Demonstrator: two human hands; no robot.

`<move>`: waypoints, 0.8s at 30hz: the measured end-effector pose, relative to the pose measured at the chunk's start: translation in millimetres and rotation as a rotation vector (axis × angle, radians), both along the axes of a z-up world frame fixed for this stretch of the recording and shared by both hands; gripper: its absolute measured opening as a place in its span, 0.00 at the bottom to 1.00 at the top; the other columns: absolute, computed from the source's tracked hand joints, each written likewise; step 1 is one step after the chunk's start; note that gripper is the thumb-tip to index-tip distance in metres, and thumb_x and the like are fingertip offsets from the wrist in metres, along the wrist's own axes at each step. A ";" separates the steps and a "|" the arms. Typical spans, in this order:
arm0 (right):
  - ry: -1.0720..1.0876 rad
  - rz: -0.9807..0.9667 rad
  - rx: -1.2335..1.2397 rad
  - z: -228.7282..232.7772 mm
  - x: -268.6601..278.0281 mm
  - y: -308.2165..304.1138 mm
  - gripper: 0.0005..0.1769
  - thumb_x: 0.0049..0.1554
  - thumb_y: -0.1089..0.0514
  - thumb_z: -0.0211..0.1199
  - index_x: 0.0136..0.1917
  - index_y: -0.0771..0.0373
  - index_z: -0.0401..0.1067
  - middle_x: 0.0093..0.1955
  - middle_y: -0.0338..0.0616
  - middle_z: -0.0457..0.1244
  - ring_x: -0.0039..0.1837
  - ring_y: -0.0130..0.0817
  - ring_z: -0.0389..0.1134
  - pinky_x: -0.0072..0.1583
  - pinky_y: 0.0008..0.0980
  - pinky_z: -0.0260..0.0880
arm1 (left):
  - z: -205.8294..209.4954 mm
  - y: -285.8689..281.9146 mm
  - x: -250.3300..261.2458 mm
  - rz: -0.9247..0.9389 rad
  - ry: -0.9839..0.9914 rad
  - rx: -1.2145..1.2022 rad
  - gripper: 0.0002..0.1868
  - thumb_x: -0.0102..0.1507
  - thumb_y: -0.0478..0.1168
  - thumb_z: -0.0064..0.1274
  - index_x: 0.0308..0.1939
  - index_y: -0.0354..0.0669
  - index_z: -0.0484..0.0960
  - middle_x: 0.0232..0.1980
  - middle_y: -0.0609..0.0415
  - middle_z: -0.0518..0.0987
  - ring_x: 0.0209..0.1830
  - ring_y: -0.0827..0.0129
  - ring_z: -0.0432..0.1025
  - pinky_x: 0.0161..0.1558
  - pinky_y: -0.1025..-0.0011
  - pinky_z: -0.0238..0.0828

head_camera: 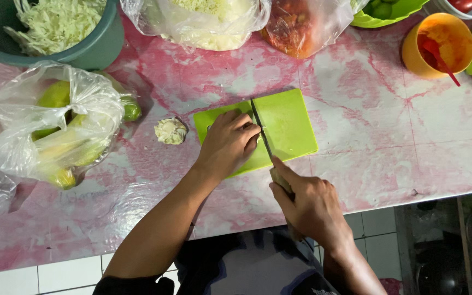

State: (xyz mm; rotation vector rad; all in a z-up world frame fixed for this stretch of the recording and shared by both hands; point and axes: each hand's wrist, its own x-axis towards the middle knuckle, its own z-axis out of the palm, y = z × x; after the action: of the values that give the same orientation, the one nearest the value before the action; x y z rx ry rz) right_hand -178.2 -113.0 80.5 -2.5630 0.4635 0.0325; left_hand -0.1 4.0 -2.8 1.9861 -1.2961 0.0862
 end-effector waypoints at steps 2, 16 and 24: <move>-0.028 0.015 -0.003 -1.5 2.5 -0.5 0.30 0.55 0.49 0.65 0.70 0.55 0.70 0.35 0.54 0.71 0.36 0.53 0.73 0.42 0.48 0.72 | -1.7 -1.0 3.3 -0.012 0.021 -0.023 0.05 0.58 0.34 0.60 0.39 0.42 0.85 0.39 0.53 0.78 0.44 0.55 0.72 0.50 0.57 0.69; -0.070 -0.011 -0.017 -19.2 9.7 6.4 0.32 0.56 0.53 0.67 0.72 0.62 0.69 0.28 0.56 0.66 0.33 0.54 0.70 0.40 0.47 0.70 | -14.8 -10.2 24.6 -0.114 -0.118 -0.071 0.04 0.60 0.36 0.59 0.38 0.44 0.86 0.41 0.55 0.81 0.49 0.56 0.74 0.57 0.58 0.70; 0.029 -0.071 0.095 -4.9 1.7 9.7 0.33 0.55 0.52 0.65 0.72 0.58 0.68 0.27 0.54 0.65 0.29 0.51 0.70 0.37 0.45 0.70 | -9.5 -5.5 33.0 -0.211 -0.141 -0.073 0.06 0.58 0.37 0.61 0.38 0.41 0.86 0.39 0.53 0.80 0.44 0.56 0.75 0.51 0.59 0.72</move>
State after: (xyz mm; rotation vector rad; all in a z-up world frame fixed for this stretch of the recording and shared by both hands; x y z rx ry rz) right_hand -176.5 -103.2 75.7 -2.4542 0.5509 0.0645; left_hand 33.0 -1.6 -12.3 1.7979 -1.5626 0.1719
